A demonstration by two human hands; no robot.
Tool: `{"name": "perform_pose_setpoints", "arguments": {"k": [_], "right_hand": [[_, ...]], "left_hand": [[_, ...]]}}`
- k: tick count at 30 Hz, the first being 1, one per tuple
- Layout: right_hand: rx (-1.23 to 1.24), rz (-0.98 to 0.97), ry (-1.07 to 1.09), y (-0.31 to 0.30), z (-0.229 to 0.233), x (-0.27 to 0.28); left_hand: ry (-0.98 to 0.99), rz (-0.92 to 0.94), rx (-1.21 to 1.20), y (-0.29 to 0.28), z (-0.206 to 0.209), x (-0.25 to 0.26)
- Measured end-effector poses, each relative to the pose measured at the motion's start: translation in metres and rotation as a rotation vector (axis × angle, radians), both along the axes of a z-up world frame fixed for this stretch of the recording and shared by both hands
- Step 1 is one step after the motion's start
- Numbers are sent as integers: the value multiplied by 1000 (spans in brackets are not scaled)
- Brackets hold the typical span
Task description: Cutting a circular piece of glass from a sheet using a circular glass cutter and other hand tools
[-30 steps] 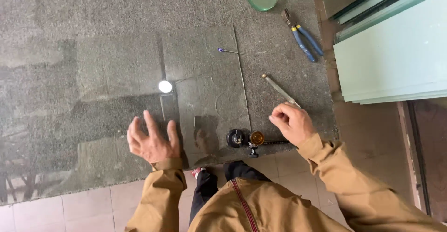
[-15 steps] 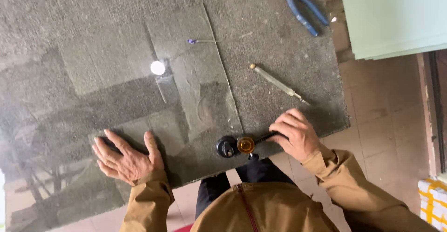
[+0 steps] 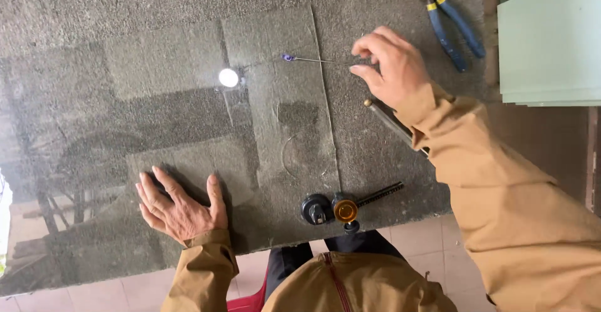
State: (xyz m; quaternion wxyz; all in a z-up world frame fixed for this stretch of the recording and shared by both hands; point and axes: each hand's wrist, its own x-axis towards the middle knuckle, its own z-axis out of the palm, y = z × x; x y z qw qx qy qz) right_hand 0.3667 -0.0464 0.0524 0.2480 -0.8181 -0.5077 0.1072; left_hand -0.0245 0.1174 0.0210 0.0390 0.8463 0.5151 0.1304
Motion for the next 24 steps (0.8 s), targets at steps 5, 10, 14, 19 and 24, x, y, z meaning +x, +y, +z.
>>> {"name": "perform_pose_setpoints", "arguments": {"k": [5,10,14,19,24], "right_hand": [[44,68,-285,32,-39,14],[75,42,-215,-4,-6,-28],[-7,169,156,-76,14,-74],[-9,297,406,-130,-1,-80],[-167,379,344,-133,-7,-81]], "left_hand": [[15,-11,-3,1,0,1],[30,-32,-3,0,2,1],[53,-103,61,-2,7,3],[94,-203,82,-4,18,16],[1,-305,36,-2,7,21]]}}
